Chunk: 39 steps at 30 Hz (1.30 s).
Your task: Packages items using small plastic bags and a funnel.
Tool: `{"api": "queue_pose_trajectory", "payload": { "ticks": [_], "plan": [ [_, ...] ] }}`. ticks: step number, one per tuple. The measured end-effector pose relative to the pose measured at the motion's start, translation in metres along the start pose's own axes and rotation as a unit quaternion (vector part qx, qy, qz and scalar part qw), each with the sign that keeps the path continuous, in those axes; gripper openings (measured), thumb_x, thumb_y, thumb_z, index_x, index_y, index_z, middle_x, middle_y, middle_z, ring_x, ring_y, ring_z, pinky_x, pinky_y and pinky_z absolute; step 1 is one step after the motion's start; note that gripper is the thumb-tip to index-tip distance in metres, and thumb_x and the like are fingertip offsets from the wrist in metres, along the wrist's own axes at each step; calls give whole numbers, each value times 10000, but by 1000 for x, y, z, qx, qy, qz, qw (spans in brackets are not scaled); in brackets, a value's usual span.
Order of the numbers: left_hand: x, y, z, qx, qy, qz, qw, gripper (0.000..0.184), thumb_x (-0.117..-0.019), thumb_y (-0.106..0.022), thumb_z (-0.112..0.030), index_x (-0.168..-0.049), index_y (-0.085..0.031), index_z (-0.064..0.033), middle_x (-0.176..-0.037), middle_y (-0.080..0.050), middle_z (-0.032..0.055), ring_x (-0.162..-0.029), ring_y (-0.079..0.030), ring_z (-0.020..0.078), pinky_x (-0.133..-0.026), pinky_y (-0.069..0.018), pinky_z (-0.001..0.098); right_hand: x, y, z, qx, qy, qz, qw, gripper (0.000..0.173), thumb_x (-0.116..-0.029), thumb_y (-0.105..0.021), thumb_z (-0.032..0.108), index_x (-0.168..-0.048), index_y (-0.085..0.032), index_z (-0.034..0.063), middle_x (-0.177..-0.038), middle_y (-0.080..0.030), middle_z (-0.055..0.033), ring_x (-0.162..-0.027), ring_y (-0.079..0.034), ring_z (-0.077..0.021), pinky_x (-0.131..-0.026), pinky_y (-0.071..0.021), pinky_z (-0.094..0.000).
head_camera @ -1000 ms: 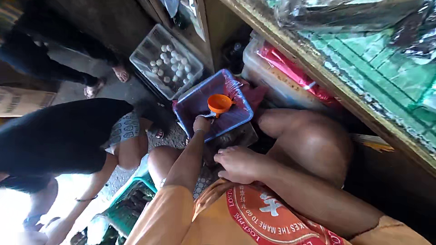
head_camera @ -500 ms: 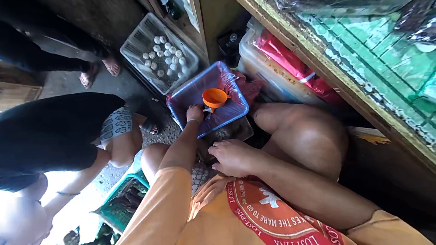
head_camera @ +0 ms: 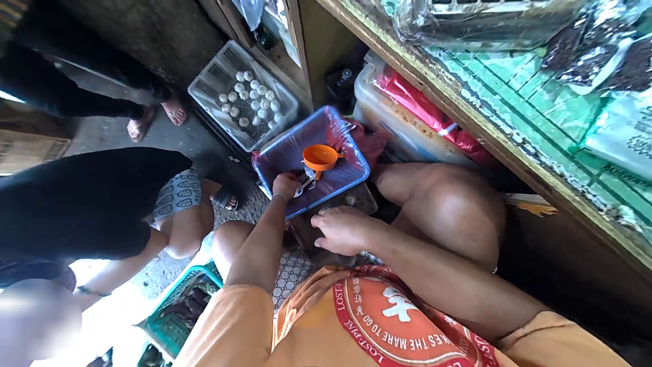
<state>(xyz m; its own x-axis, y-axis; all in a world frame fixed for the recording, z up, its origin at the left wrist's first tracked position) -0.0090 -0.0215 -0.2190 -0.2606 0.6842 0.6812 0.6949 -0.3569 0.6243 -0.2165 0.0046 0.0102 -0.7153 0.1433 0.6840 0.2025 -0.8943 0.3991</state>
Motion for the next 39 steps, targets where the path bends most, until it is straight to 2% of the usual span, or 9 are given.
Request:
{"api": "queue_pose_trajectory", "payload": {
  "ticks": [8, 14, 16, 19, 21, 26, 31, 34, 39],
  "plan": [
    [50, 28, -6, 138, -2, -63, 988, 302, -1015, -638, -305, -1059, -738, -23, -1017, -743, 175, -946, -720, 316, -907, -554, 554, -17, 2, -14, 13, -71, -45, 996, 440, -1032, -566, 371, -1327, -611, 47, -1265, -652, -205, -1242, -595, -390, -1008, -467, -628],
    [90, 47, -13, 336, -47, -93, 936, 146, -938, -706, -65, -1059, -681, 14, -921, -702, 130, -769, -655, 195, -733, -564, 382, -33, 14, -28, -85, -92, -171, 977, 350, -1045, -537, 332, -1224, -688, 72, -1162, -701, -171, -1143, -653, -349, -982, -496, -607],
    [124, 55, -31, 447, -89, -103, 884, 112, -925, -709, -35, -1000, -650, 25, -864, -681, 107, -739, -640, 170, -701, -562, 340, -37, 13, -32, -228, -73, -235, 942, 400, -1070, -504, 376, -1211, -690, 51, -1121, -710, -154, -1051, -682, -290, -953, -529, -526],
    [180, 63, -59, 508, -172, -107, 837, 97, -876, -713, 16, -913, -623, 8, -799, -678, 91, -740, -659, 177, -730, -581, 351, -31, 10, -23, -469, 13, -273, 840, 449, -1096, -461, 423, -1245, -666, 53, -1037, -698, -115, -798, -671, -181, -701, -565, -347],
    [206, 61, -69, 508, -213, -109, 828, 127, -830, -742, 27, -892, -631, 19, -790, -691, 112, -737, -674, 193, -719, -585, 363, -23, 13, -15, -525, 69, -280, 800, 341, -1067, -560, 328, -1232, -694, 62, -969, -684, -87, -757, -630, -142, -672, -538, -305],
    [236, 58, -73, 470, -251, -90, 842, 99, -871, -767, -63, -879, -712, 19, -827, -726, 101, -779, -697, 171, -761, -598, 353, -4, 21, -3, -513, 155, -312, 784, 150, -997, -656, 124, -1012, -752, 8, -847, -700, -50, -694, -612, -83, -670, -532, -262],
    [243, 98, -73, 489, -282, -114, 818, 259, -985, -580, -146, -1120, -701, 39, -992, -747, 122, -892, -713, 187, -869, -584, 367, 8, 26, -1, -458, 178, -316, 812, 150, -1002, -653, 139, -1005, -755, 29, -823, -683, -12, -654, -563, -40, -621, -484, -216],
    [245, 125, -87, 407, -301, -95, 857, 319, -1033, -536, -172, -1246, -672, 24, -1099, -736, 132, -949, -711, 198, -892, -586, 381, 9, 26, 0, -435, 174, -310, 827, 157, -1005, -644, 146, -1008, -756, 36, -830, -684, -17, -649, -557, -45, -617, -481, -225],
    [256, 141, -107, 277, -311, -188, 889, 54, -946, -730, -91, -970, -770, -62, -864, -744, 50, -735, -690, 138, -703, -592, 325, 14, 27, -1, -448, 158, -318, 821, 167, -1012, -639, 149, -1034, -747, 24, -851, -682, -34, -693, -590, -66, -661, -510, -244]
  ]
}}
Point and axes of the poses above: each hand's wrist, its own x-axis away from the middle knuckle, its own y-axis out of the back of the hand, z = x × y, the point moved 3 cm from there along -x, towards the middle knuckle
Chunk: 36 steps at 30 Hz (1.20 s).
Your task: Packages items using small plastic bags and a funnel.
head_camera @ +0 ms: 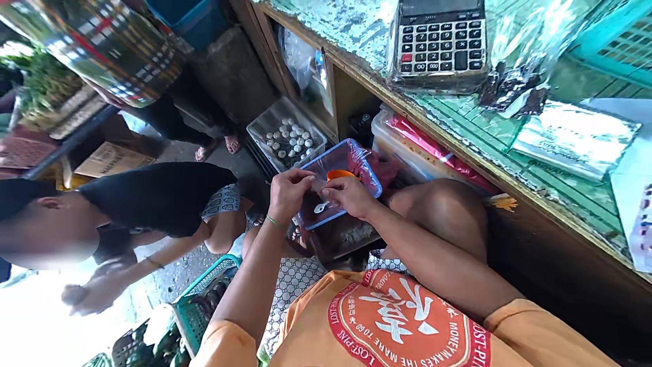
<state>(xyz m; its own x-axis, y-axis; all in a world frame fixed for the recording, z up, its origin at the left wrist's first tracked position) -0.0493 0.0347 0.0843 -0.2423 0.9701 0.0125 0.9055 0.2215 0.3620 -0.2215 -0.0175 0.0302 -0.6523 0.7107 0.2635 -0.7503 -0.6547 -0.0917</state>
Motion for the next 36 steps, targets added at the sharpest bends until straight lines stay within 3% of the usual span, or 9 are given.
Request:
{"api": "queue_pose_trajectory", "payload": {
  "ticks": [7, 10, 13, 15, 17, 21, 25, 30, 36],
  "plan": [
    [15, 4, 22, 8, 14, -2, 1000, 127, -933, -724, -48, -1054, -762, -53, -951, -745, 62, -839, -706, 158, -781, -608, 346, -2, 2, 0, 62, -20, 11, 998, 194, -1020, -645, 199, -1005, -755, 40, -838, -695, -37, -690, -602, -71, -675, -519, -260],
    [25, 18, 35, 20, 38, -63, 997, 100, -953, -684, -85, -977, -745, -10, -870, -744, 69, -768, -711, 165, -764, -613, 366, -6, 0, -10, 151, -64, 44, 985, 281, -1068, -552, 247, -1043, -743, 43, -891, -693, -60, -753, -629, -111, -738, -538, -306],
    [37, 44, 55, 34, 67, -119, 990, 117, -978, -644, -107, -943, -708, -16, -816, -722, 32, -733, -694, 121, -755, -607, 326, -8, -4, -23, 395, -114, 122, 903, 313, -1041, -542, 272, -1081, -727, 23, -1063, -707, -183, -1037, -671, -334, -922, -518, -582],
    [46, 48, 63, 27, 72, -88, 993, 79, -922, -682, -48, -983, -720, -16, -872, -729, 39, -780, -694, 116, -761, -599, 306, -3, -8, -25, 472, -132, 125, 862, 369, -1015, -589, 326, -1209, -675, 24, -1217, -666, -214, -1192, -615, -401, -991, -471, -643],
    [55, 38, 63, 19, 84, -40, 995, 82, -880, -729, -32, -962, -731, -26, -877, -731, 35, -792, -690, 109, -752, -593, 298, 0, -10, -18, 430, -91, 80, 895, 409, -1002, -621, 312, -1331, -636, 68, -1281, -650, -154, -1185, -629, -321, -1008, -502, -557],
    [56, 13, 55, 42, 80, 15, 996, 51, -930, -715, -78, -929, -743, -36, -860, -736, 28, -787, -698, 109, -767, -602, 321, 5, -22, -13, 105, -41, 120, 986, 376, -1009, -631, 146, -1373, -580, 66, -1203, -684, -102, -828, -674, -150, -691, -567, -318],
    [38, 7, 33, 48, 56, 33, 997, 60, -939, -710, -69, -984, -737, -39, -887, -727, 66, -751, -680, 149, -704, -586, 350, 6, -18, -2, 76, -29, 72, 994, 137, -988, -653, 104, -1080, -695, 11, -880, -678, -72, -699, -619, -121, -653, -551, -294],
    [0, 7, 34, 71, 15, 27, 997, 198, -927, -745, -211, -816, -704, -53, -705, -666, 14, -634, -620, 101, -631, -540, 314, -6, -15, 13, 89, 20, 30, 995, 80, -967, -681, 103, -982, -716, 33, -781, -657, -31, -576, -524, -64, -522, -452, -220],
    [-39, 12, 67, 300, -14, 1, 954, 142, -930, -702, -114, -1013, -704, 1, -916, -712, 74, -800, -690, 158, -767, -612, 357, -58, -31, 27, 125, 76, -101, 984, 108, -961, -684, 117, -951, -742, 26, -794, -693, -36, -650, -608, -84, -608, -531, -271]
  ]
}}
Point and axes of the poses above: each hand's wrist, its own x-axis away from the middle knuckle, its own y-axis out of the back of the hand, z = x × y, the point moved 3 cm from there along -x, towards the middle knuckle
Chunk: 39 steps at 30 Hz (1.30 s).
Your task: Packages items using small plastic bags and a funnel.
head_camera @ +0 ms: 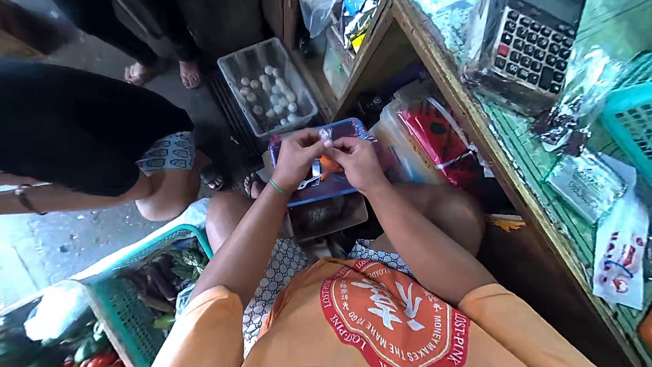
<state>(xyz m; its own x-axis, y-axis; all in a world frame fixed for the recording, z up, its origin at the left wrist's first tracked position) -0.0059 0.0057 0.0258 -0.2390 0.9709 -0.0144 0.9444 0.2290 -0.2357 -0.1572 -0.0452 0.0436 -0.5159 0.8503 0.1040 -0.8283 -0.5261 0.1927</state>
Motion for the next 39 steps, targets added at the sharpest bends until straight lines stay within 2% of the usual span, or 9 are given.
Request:
{"api": "queue_pose_trajectory", "payload": {
  "ticks": [5, 9, 12, 15, 18, 24, 27, 32, 39],
  "plan": [
    [-19, 50, 26, -14, -2, -102, 995, 115, -959, -691, -107, -925, -731, -5, -873, -746, 76, -804, -720, 172, -800, -618, 377, -40, -17, -40, 38, -34, 2, 999, 196, -970, -668, 125, -1129, -719, 23, -952, -716, -74, -726, -648, -126, -643, -567, -300],
    [-17, 102, 50, -12, 27, -157, 987, 117, -972, -660, -81, -1008, -730, 5, -932, -747, 87, -814, -716, 169, -806, -617, 364, -54, -3, -159, 315, -235, 33, 919, 568, -969, -692, 342, -1424, -538, 37, -1322, -616, -244, -1175, -628, -417, -986, -507, -649],
    [-19, 121, 51, -16, 48, -215, 975, 108, -901, -746, -114, -930, -684, -29, -822, -709, 36, -718, -680, 128, -709, -600, 326, -49, -2, -201, 410, -254, 93, 871, 440, -1013, -640, 343, -1307, -652, 16, -1242, -661, -266, -1190, -621, -443, -1027, -466, -662],
    [-24, 131, 51, -29, 71, -246, 966, 158, -900, -770, -163, -867, -673, -43, -739, -683, 18, -644, -655, 111, -639, -581, 303, -40, -4, -166, 447, -218, 93, 862, 295, -1019, -637, 292, -1113, -725, 26, -1098, -707, -234, -1056, -673, -426, -938, -504, -667],
    [-28, 128, 56, -34, 93, -185, 978, 113, -932, -721, -76, -1018, -727, -3, -935, -736, 81, -819, -716, 149, -793, -618, 343, -30, 8, -123, 418, -119, 13, 901, 246, -995, -685, 251, -1061, -732, 19, -1115, -699, -180, -1049, -675, -341, -943, -534, -581],
    [-26, 94, 53, -101, 40, -98, 989, 87, -886, -758, -80, -955, -735, -32, -885, -736, 57, -777, -705, 143, -748, -614, 362, -4, 35, -32, 250, -31, -86, 964, 180, -1011, -654, 216, -1069, -697, 51, -905, -737, -59, -757, -713, -152, -709, -622, -373],
    [-15, 80, 46, -181, -2, -77, 980, 78, -897, -759, -107, -947, -742, -50, -890, -724, 46, -780, -685, 132, -744, -594, 357, 8, 33, 9, 133, 37, -127, 982, 131, -1012, -627, 135, -1094, -685, 51, -894, -736, -35, -758, -713, -122, -686, -621, -299],
    [-2, 70, 35, -206, -78, -88, 971, 46, -883, -760, -66, -919, -734, -53, -915, -688, 54, -793, -654, 122, -727, -571, 317, 12, 23, 29, -27, 64, -148, 987, 137, -1028, -590, 116, -1085, -694, 49, -889, -747, -83, -744, -725, -169, -687, -628, -324],
    [-2, 72, 31, -222, -131, -102, 961, 49, -871, -755, -36, -910, -739, -62, -919, -689, 40, -847, -661, 109, -774, -575, 292, 7, 14, 26, -48, 54, -132, 989, 139, -1035, -584, 117, -1098, -689, 51, -920, -750, -89, -768, -730, -167, -710, -629, -314]
  ]
}}
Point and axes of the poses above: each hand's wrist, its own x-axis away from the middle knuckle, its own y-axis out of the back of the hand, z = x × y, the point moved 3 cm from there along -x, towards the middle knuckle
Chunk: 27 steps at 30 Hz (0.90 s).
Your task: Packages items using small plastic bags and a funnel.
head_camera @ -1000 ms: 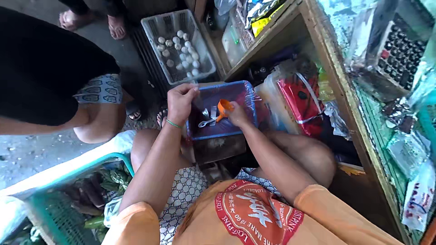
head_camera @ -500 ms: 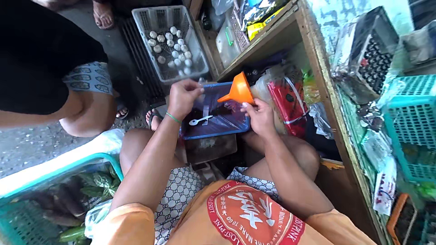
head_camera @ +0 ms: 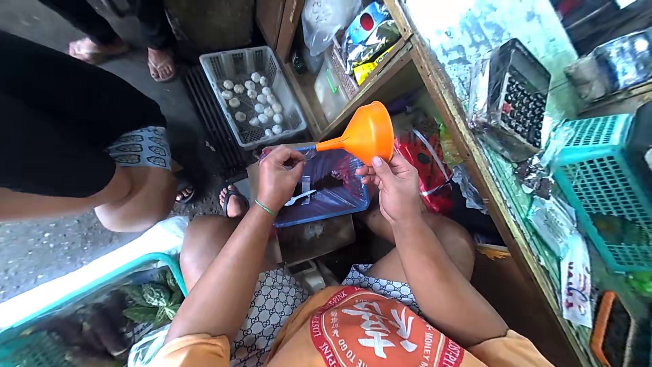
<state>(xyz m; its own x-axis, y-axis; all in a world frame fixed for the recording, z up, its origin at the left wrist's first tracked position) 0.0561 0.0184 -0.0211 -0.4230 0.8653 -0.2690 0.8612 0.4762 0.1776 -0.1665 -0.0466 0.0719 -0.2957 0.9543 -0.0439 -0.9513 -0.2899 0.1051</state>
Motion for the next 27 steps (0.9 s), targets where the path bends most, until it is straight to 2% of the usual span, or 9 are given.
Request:
{"api": "queue_pose_trajectory", "payload": {
  "ticks": [7, 12, 21, 24, 27],
  "plan": [
    [0, 0, 2, -14, -1, 4, 1000, 51, -873, -756, -35, -911, -729, -57, -925, -686, 43, -845, -662, 113, -776, -580, 298, 3, 0, -9, 5, -1, 18, 1000, 125, -1012, -613, 98, -1077, -702, 37, -890, -747, -99, -727, -723, -164, -683, -624, -303],
    [1, 0, 2, -54, 24, 29, 998, 36, -884, -730, -73, -919, -736, -76, -905, -682, 38, -812, -650, 126, -732, -565, 329, 7, 5, -9, 25, -2, 26, 999, 130, -998, -626, 95, -1085, -706, 39, -888, -747, -89, -742, -724, -161, -689, -626, -308],
    [2, -4, 1, -40, 11, 61, 997, 100, -879, -743, -75, -976, -752, -99, -912, -688, 9, -809, -649, 89, -734, -570, 288, 6, 6, -11, 28, -15, 27, 999, 117, -998, -621, 96, -1052, -706, 35, -866, -742, -98, -726, -721, -168, -691, -625, -310],
    [3, -5, 0, -35, 12, 70, 997, 70, -885, -747, -105, -954, -759, -107, -916, -690, -6, -838, -655, 74, -764, -573, 280, 5, 7, -10, 27, -13, 28, 999, 121, -998, -619, 90, -1061, -707, 35, -868, -744, -100, -726, -721, -168, -688, -623, -308],
    [2, -2, 0, -49, 26, 58, 997, 35, -902, -755, -120, -935, -760, -109, -910, -696, -3, -818, -653, 77, -747, -568, 287, 5, 10, -8, 23, -10, 34, 999, 124, -995, -620, 90, -1059, -713, 38, -873, -744, -98, -730, -722, -166, -686, -622, -304]
  ]
}}
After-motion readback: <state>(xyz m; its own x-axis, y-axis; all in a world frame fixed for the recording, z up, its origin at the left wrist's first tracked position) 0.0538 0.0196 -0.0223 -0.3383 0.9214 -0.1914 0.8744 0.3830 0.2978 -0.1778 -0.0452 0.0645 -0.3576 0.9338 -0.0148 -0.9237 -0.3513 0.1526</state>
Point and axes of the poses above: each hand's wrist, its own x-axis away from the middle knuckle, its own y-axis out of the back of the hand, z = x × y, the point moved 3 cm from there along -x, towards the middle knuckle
